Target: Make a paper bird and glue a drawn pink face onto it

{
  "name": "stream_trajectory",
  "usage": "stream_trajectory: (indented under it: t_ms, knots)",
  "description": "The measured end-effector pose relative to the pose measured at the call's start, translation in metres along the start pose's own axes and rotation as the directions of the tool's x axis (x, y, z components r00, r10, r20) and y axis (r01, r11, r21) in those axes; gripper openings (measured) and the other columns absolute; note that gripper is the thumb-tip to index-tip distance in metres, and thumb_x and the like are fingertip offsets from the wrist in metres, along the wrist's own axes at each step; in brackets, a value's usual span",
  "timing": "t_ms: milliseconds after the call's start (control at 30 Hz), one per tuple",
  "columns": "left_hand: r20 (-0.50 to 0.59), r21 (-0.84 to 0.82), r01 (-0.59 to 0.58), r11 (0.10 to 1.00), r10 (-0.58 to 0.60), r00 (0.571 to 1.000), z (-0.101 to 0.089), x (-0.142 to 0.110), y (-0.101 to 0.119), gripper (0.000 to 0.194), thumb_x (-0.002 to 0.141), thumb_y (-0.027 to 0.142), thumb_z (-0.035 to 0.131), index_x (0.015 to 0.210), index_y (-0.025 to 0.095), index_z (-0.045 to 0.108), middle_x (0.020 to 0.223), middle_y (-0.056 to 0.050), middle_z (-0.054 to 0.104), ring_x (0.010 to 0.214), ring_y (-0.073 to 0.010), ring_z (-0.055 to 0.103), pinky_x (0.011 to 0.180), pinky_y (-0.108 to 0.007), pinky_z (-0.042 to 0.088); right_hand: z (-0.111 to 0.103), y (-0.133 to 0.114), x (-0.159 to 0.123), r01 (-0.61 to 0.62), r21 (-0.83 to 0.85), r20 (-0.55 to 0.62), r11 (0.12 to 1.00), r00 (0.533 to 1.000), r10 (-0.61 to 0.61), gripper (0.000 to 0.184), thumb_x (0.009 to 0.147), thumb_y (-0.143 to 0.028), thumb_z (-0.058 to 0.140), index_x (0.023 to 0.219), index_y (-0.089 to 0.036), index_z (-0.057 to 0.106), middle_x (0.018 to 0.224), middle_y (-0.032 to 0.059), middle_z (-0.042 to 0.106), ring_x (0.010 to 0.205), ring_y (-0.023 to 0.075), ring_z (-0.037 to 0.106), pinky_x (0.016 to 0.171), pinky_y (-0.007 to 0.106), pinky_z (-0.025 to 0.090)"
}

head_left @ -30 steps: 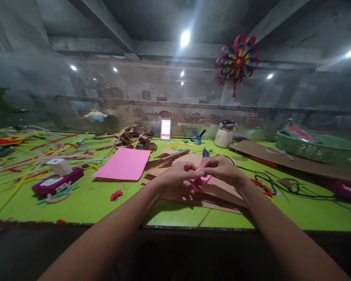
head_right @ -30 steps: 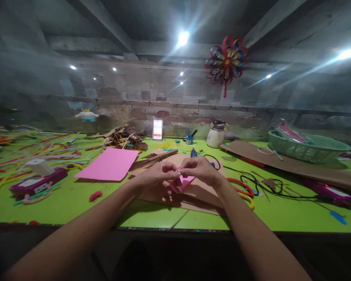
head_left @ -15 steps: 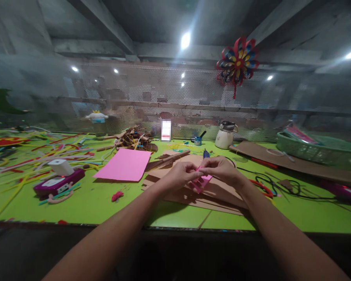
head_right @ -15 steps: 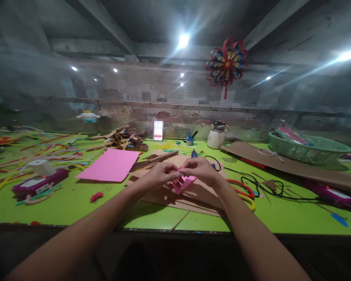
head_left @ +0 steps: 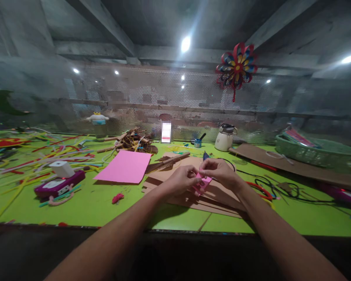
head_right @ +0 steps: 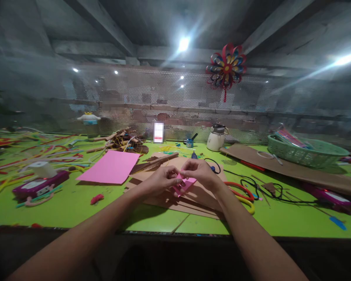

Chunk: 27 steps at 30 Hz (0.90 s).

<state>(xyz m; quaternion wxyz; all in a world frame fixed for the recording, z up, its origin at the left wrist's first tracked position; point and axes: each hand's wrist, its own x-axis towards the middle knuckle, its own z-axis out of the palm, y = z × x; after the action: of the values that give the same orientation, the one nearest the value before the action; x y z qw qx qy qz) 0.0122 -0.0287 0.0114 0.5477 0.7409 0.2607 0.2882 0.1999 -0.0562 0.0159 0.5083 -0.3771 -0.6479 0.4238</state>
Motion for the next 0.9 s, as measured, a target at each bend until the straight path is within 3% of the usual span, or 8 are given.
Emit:
stream_trajectory:
  t_ms: [233,467,700,900]
  knots:
    - [0.003,-0.050,0.018,0.999,-0.018,1.000,0.003,0.001,0.000,0.011,0.084,0.019,0.064,0.087,0.012,0.057,0.073,-0.007,0.070,0.060,-0.0174,0.070,0.056,-0.029,0.057,-0.002,0.009,0.002,-0.008,0.038,-0.016,0.999,1.000,0.008,0.026,0.063,-0.031,0.084,0.075,-0.015,0.067,0.067,-0.0001,0.065,0.062,0.0117,0.059,0.060,0.026,0.047]
    - [0.016,-0.104,0.035,0.994,-0.034,0.999,0.006,0.001,0.002,0.013,0.083,0.019,0.066,0.086,0.013,0.055,0.072,-0.007,0.070,0.061,-0.0175,0.070,0.057,-0.030,0.057,-0.004,0.013,0.004,-0.024,0.089,-0.015,0.996,1.000,0.025,0.039,0.065,-0.026,0.084,0.098,-0.015,0.068,0.076,0.0001,0.065,0.067,0.0110,0.061,0.064,0.025,0.047]
    - [0.023,-0.129,0.061,0.990,-0.058,0.998,0.008,0.002,0.004,0.009,0.083,0.014,0.063,0.088,0.012,0.055,0.067,-0.006,0.069,0.056,-0.0159,0.068,0.055,-0.029,0.056,-0.005,0.012,0.004,-0.030,0.093,0.005,0.995,1.000,0.030,0.034,0.063,-0.023,0.085,0.092,-0.015,0.070,0.070,-0.0016,0.065,0.064,0.0097,0.060,0.062,0.024,0.046]
    - [0.038,-0.097,0.110,0.989,-0.106,0.994,0.006,-0.001,0.005,0.012,0.086,0.022,0.060,0.081,0.014,0.052,0.058,-0.005,0.067,0.049,-0.0169,0.067,0.048,-0.025,0.052,0.000,0.010,0.003,-0.025,0.090,-0.007,0.996,1.000,0.026,0.028,0.063,-0.026,0.084,0.085,-0.016,0.071,0.070,-0.0007,0.068,0.064,0.0106,0.061,0.063,0.025,0.047]
